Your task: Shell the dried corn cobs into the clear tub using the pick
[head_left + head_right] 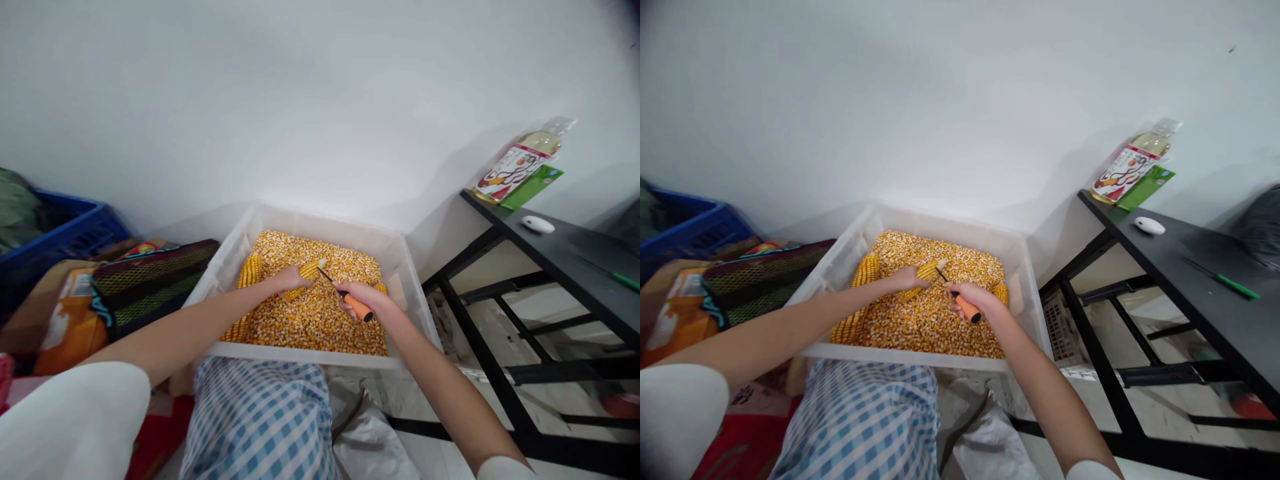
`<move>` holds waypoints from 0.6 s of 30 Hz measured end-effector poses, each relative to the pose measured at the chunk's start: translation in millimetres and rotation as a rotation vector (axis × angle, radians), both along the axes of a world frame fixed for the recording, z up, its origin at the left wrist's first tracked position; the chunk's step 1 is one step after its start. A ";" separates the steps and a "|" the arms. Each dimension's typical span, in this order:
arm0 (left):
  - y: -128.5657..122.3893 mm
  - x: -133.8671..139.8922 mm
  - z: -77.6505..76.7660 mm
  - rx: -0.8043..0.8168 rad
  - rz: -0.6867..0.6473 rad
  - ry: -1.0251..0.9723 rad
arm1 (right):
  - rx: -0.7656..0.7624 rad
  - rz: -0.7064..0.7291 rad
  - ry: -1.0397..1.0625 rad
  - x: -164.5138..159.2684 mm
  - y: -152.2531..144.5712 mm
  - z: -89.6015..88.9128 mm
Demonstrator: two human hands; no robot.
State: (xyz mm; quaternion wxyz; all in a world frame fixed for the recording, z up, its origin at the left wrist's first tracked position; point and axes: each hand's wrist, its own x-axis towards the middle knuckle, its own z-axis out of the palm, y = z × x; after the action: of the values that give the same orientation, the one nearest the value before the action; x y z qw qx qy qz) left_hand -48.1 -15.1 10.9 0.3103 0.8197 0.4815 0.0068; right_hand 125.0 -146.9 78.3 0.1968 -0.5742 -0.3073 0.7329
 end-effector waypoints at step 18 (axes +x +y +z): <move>-8.3 7.3 -0.2 0.178 -0.057 0.140 | -0.047 -0.155 -0.076 -24.5 3.0 -15.5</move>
State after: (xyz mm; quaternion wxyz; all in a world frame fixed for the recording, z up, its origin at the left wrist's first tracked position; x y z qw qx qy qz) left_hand -40.8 -23.4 10.8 0.2021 0.8557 0.4761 -0.0166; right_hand 100.5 -144.0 62.8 0.2275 -0.6282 -0.2520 0.7001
